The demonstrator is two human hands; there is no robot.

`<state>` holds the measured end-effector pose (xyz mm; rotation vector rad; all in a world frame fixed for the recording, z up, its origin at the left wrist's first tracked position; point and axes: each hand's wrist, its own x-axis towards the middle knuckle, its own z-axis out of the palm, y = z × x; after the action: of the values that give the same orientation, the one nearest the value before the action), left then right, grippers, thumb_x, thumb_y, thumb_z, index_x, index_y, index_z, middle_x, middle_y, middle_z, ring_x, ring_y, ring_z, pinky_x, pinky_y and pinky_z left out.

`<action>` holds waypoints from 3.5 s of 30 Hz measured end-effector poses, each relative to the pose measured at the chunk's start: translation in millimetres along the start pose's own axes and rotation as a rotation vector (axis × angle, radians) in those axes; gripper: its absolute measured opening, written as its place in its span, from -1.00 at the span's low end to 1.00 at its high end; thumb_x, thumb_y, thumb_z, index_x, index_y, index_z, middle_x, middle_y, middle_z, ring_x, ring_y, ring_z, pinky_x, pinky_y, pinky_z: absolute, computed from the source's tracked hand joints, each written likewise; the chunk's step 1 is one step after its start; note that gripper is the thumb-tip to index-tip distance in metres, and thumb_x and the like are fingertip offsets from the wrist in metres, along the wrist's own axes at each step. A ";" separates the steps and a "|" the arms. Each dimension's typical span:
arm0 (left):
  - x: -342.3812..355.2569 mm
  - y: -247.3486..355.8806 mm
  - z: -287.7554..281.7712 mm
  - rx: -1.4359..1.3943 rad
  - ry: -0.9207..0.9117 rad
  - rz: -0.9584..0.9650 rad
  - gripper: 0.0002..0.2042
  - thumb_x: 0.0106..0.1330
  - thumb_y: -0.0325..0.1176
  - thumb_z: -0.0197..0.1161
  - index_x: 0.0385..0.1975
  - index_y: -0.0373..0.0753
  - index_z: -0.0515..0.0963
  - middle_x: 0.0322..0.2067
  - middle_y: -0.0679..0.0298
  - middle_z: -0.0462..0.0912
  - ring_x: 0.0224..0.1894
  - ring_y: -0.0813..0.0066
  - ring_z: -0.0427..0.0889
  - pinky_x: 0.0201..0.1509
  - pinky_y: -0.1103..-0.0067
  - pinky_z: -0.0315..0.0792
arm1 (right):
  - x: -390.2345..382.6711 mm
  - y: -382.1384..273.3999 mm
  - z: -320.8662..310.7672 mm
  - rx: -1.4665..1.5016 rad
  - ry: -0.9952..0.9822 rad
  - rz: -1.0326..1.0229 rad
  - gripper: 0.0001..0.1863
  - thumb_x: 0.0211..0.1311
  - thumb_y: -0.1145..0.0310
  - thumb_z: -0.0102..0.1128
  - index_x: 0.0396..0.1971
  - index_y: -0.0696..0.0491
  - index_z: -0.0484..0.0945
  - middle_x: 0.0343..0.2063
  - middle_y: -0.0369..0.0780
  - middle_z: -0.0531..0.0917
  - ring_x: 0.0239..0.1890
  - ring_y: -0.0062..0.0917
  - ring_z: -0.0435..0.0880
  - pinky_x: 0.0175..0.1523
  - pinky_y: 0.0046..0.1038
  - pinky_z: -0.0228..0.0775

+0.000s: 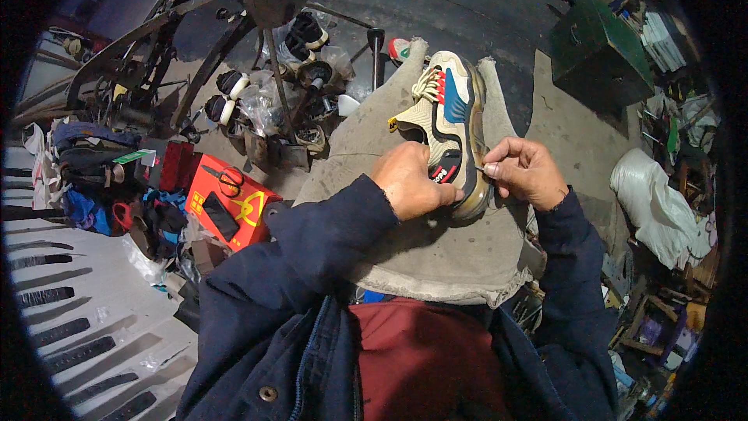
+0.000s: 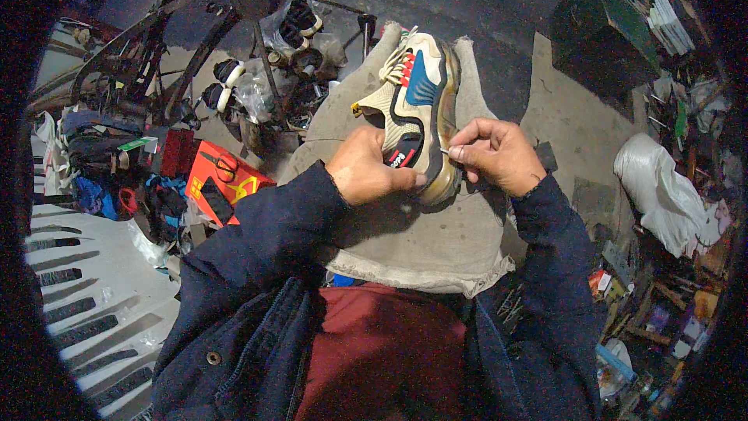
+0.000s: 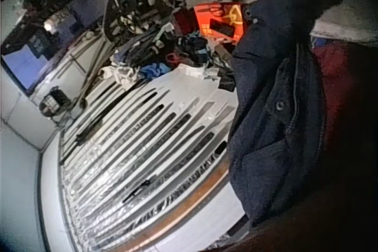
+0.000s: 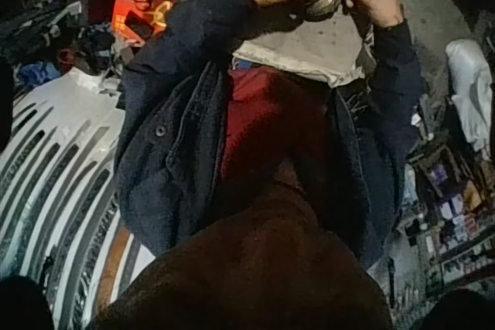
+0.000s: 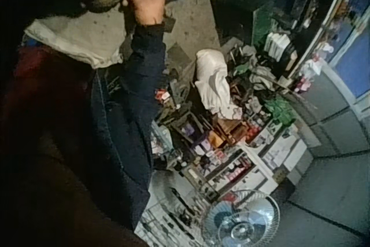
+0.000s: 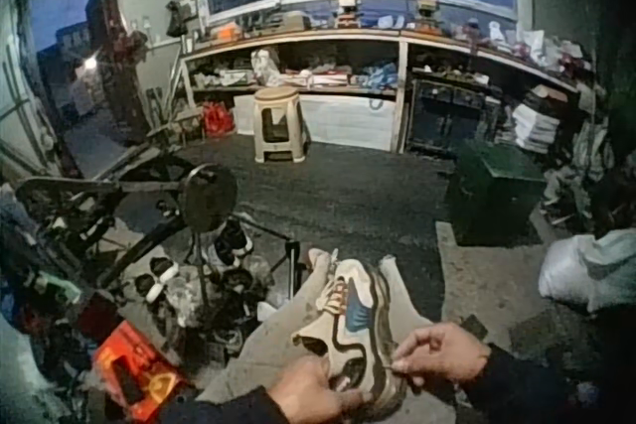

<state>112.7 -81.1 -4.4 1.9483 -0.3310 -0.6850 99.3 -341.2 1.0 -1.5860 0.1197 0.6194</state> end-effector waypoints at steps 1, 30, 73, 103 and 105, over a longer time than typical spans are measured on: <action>0.1 -0.5 1.4 -0.001 0.005 -0.010 -0.65 0.02 -0.16 0.51 -0.34 -0.33 0.71 -0.43 -0.02 0.74 -0.30 0.06 0.75 -0.12 0.31 0.57 | -0.2 -0.2 0.4 -0.009 0.006 0.005 -0.85 0.30 0.47 0.39 -0.20 0.14 0.63 -0.41 -0.31 0.70 -0.57 -0.72 0.58 -0.48 -0.69 0.34; -4.4 14.2 8.3 -0.263 -0.047 0.030 -0.74 0.16 -0.51 0.42 -0.14 -0.37 0.65 -0.26 0.28 0.75 -0.26 0.55 0.67 -0.09 0.53 0.55 | -1.8 2.8 4.1 0.056 -0.003 -0.047 -0.85 0.29 0.47 0.38 -0.21 0.17 0.64 -0.47 -0.29 0.70 -0.57 -0.71 0.58 -0.45 -0.62 0.41; 0.6 6.6 29.9 -0.731 0.039 0.162 -0.75 0.37 -0.52 0.27 0.02 -0.36 0.59 -0.18 0.41 0.70 -0.18 0.69 0.61 -0.05 0.63 0.50 | -18.4 23.8 -41.0 0.179 -0.054 0.004 -0.80 0.28 0.43 0.41 -0.20 0.19 0.62 -0.47 -0.28 0.67 -0.63 -0.70 0.57 -0.58 -0.70 0.26; 8.8 -20.1 9.2 -0.621 -0.024 0.167 -0.79 0.38 -0.43 0.30 -0.06 -0.38 0.61 -0.25 0.41 0.70 -0.23 0.70 0.58 -0.08 0.59 0.52 | -9.3 5.2 -22.3 0.057 0.005 0.091 -0.81 0.31 0.40 0.38 -0.19 0.17 0.62 -0.50 -0.31 0.64 -0.63 -0.73 0.54 -0.59 -0.68 0.17; 8.4 -18.9 7.8 -0.611 -0.065 0.124 -0.78 0.38 -0.42 0.30 -0.06 -0.38 0.62 -0.24 0.42 0.70 -0.23 0.70 0.58 -0.10 0.60 0.51 | -9.4 4.4 -19.3 0.069 0.011 0.093 -0.84 0.32 0.44 0.37 -0.19 0.18 0.64 -0.50 -0.32 0.64 -0.60 -0.71 0.55 -0.51 -0.66 0.29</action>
<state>113.6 -82.3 -26.5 1.3173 -0.2423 -0.6729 95.5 -362.8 1.1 -1.5237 0.2217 0.6722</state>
